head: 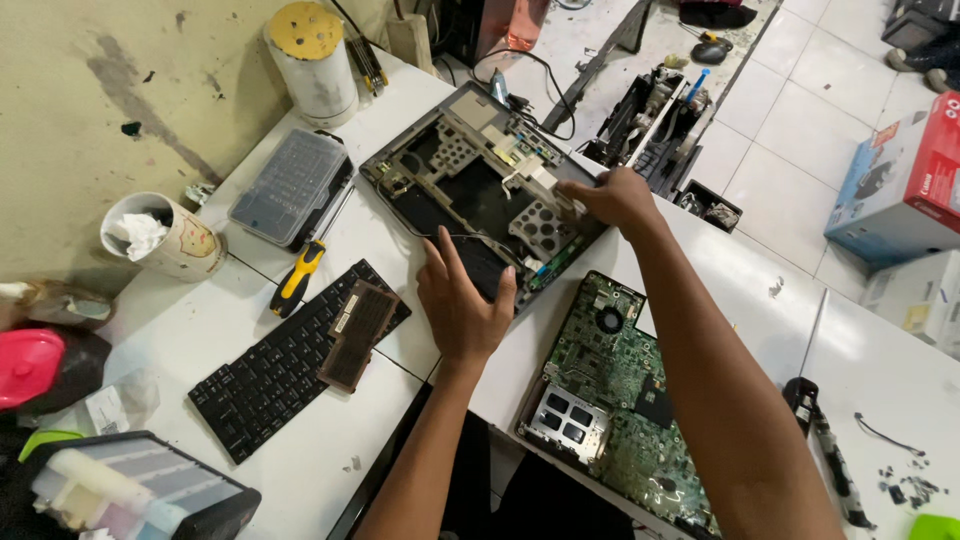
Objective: The person inserts a hard drive into a laptop motherboard, then places the motherboard into the laptop chassis. They close the laptop lid and open it again to check the internal components.
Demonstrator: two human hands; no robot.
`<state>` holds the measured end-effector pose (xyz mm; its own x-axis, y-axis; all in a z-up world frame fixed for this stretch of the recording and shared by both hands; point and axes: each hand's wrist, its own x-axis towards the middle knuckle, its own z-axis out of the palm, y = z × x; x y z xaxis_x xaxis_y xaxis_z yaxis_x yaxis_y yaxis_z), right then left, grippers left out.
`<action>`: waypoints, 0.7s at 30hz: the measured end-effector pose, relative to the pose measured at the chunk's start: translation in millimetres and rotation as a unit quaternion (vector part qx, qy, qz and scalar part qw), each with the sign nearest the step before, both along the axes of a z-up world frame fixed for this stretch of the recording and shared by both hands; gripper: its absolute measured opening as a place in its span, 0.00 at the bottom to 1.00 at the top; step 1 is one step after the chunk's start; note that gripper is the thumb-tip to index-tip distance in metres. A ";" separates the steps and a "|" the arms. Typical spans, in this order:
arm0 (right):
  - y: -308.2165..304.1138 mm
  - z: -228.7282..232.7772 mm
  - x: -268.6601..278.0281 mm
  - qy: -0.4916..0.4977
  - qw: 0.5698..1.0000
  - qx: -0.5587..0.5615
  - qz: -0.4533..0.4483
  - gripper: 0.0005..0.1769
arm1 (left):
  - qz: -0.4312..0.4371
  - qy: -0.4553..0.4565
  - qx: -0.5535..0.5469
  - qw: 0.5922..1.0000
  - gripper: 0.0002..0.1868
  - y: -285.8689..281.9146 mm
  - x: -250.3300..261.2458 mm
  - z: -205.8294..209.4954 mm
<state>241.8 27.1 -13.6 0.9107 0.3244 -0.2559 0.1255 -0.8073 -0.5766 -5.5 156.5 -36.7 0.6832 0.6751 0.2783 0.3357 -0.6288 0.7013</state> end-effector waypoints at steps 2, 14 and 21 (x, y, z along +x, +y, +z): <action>-12.6 -5.5 -11.7 0.004 1.000 -0.020 -0.007 0.42 | -0.009 -0.035 -0.068 0.997 0.58 2.5 0.6 -5.9; -137.7 64.8 -108.9 0.021 0.994 -0.059 -0.091 0.29 | -0.117 -0.202 -0.404 0.885 0.56 -38.8 -16.7 34.0; -213.8 62.8 -230.8 -0.065 0.942 0.273 -0.181 0.19 | -0.301 -0.288 -0.397 0.818 0.59 -65.8 -52.4 28.9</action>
<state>11.0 -186.8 49.2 0.9991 0.0369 -0.0187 -0.0025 -0.3978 -0.9175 -57.8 90.7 -7.8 0.8680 0.3889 0.3089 -0.3976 0.1714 0.9014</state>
